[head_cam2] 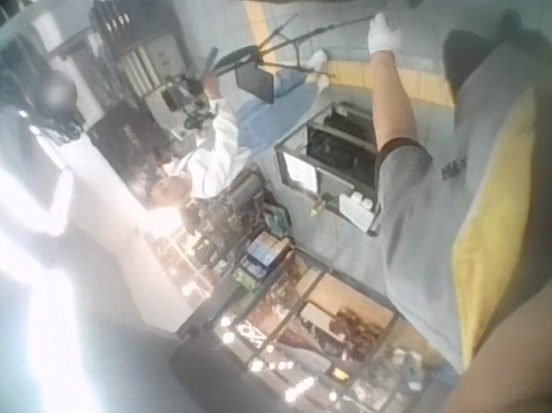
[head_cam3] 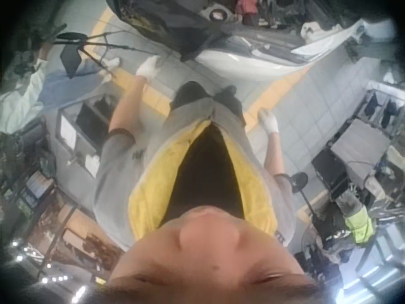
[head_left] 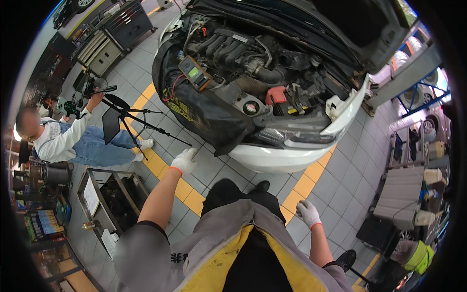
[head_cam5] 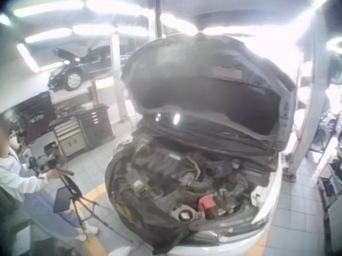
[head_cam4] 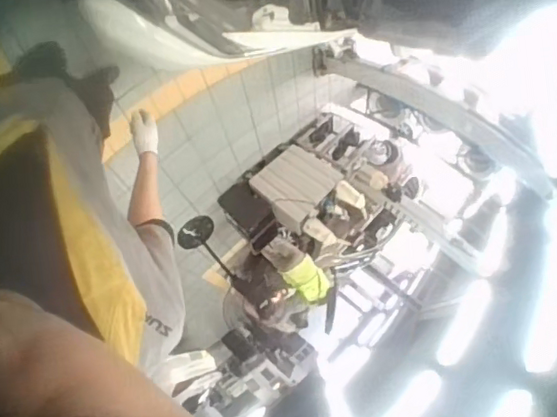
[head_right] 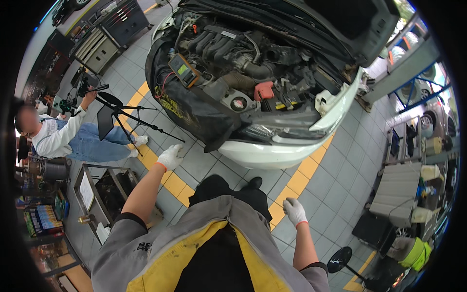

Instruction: The person removes a cabin air filter from a white car, places it on a cart, then retrieves a battery tester and connects its leads to the car battery. The person opens the oil filler cap, checks the dipstick, and continues using the tester on the battery.

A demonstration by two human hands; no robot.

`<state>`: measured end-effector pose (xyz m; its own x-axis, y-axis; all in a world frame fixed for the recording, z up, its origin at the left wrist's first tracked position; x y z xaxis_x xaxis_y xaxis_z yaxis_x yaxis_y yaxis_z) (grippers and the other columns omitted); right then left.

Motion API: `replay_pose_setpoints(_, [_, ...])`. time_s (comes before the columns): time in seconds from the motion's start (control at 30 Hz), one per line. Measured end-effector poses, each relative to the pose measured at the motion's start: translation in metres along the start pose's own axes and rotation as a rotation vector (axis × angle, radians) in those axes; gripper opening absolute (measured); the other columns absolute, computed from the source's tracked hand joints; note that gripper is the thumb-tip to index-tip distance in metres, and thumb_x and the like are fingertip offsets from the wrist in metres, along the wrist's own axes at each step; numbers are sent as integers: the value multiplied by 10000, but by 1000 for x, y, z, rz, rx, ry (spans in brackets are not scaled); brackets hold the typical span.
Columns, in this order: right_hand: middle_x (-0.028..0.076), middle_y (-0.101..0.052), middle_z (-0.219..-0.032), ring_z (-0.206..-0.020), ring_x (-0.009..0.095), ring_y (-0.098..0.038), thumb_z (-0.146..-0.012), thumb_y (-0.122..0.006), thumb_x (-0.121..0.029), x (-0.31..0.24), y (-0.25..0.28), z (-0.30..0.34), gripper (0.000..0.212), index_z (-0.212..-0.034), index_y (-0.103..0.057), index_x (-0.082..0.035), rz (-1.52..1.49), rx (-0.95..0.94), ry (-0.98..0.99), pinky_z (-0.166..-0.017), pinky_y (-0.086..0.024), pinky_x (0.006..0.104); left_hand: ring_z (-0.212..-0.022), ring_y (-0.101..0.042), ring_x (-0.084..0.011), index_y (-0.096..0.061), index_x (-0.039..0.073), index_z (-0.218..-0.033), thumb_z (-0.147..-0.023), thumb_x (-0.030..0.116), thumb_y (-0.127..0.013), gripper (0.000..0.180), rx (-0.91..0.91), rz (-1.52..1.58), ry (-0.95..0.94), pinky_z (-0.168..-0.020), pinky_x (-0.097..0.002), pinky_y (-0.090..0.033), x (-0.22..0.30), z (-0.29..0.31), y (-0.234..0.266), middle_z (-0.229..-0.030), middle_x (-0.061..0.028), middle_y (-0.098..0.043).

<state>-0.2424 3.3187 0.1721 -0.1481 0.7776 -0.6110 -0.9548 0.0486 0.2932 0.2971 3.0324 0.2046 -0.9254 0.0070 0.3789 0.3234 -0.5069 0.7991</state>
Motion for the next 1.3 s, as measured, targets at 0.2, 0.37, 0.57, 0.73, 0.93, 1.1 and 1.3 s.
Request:
replay_pose_setpoints(0.2, [144, -738, -1156, -978, 189, -715, -1049, -626, -262, -156, -11, -77, 523, -1446, -572, 75, -9, -48, 95, -882, -583, 327, -1304, -600, -408, -506, 126, -1518, -873, 214, -761, 699, 122, -156, -74, -1091, -476, -507, -3, -126, 80, -1433, -206, -580])
replay_pose_setpoints(0.37, [179, -715, -1240, -1036, 210, -717, -1045, -643, -291, -269, -90, -130, 558, -1458, -558, 74, 8, -141, 86, -914, -580, 327, -1396, -507, -383, -499, 159, -1511, -811, 218, -788, 760, 215, -421, -283, -1111, -500, -462, -10, -294, 175, -1472, -163, -545])
replay_pose_setpoints(0.57, [135, -720, -1173, -1000, 158, -699, -1084, -625, -267, -394, -229, -208, 496, -1453, -548, 56, -365, -282, -39, -869, -568, 279, -1512, -410, -331, -530, 150, -1502, -723, 293, -901, 875, 138, -794, -652, -1214, -508, -346, 3, -458, 256, -1536, -150, -512])
replay_pose_setpoints(0.73, [123, -683, -1277, -1039, 147, -663, -1059, -662, -317, -494, -315, -323, 603, -1521, -501, 37, -195, -210, 93, -905, -548, 294, -1315, -589, -334, -602, 86, -1408, -689, 348, -941, 837, -309, -893, -601, -1146, -480, -409, 6, -500, 262, -1349, -101, -640])
replay_pose_setpoints(0.93, [85, -668, -1291, -1078, 167, -652, -1041, -678, -285, -569, -369, -394, 547, -1474, -541, 20, -295, -175, -3, -921, -550, 333, -1122, -663, -357, -667, 63, -1235, -702, 250, -925, 621, 2, -201, -658, -1038, -450, -480, -42, -446, 314, -1133, -124, -695])
replay_pose_setpoints(1.1, [19, -617, -924, -739, 138, -568, -1115, -572, -224, -629, -354, -314, 297, -1290, -627, 9, -911, -550, 161, -735, -502, 343, -1072, -692, -261, -639, 34, -1268, -810, 246, -917, 577, 339, 736, -198, -992, -371, -538, -86, -360, 350, -1176, -96, -711])
replay_pose_setpoints(1.3, [-35, -444, -736, -631, 106, -433, -1112, -430, -162, -644, -278, -149, 216, -1046, -618, -76, -966, -668, 388, -626, -380, 309, -1266, -637, -320, -508, 52, -1517, -1097, 481, -579, 604, 774, 1863, -259, -1125, -504, -500, -91, -305, 390, -1415, -119, -643])
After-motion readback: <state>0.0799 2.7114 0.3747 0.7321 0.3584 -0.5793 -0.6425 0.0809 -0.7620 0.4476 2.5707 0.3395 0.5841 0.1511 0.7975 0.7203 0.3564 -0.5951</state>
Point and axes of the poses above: each hand's wrist, its own z-axis away from the middle knuckle, its own y-axis out of the back of the hand, x = y × z, the point moved 3 cm from there along -z, towards the middle knuckle
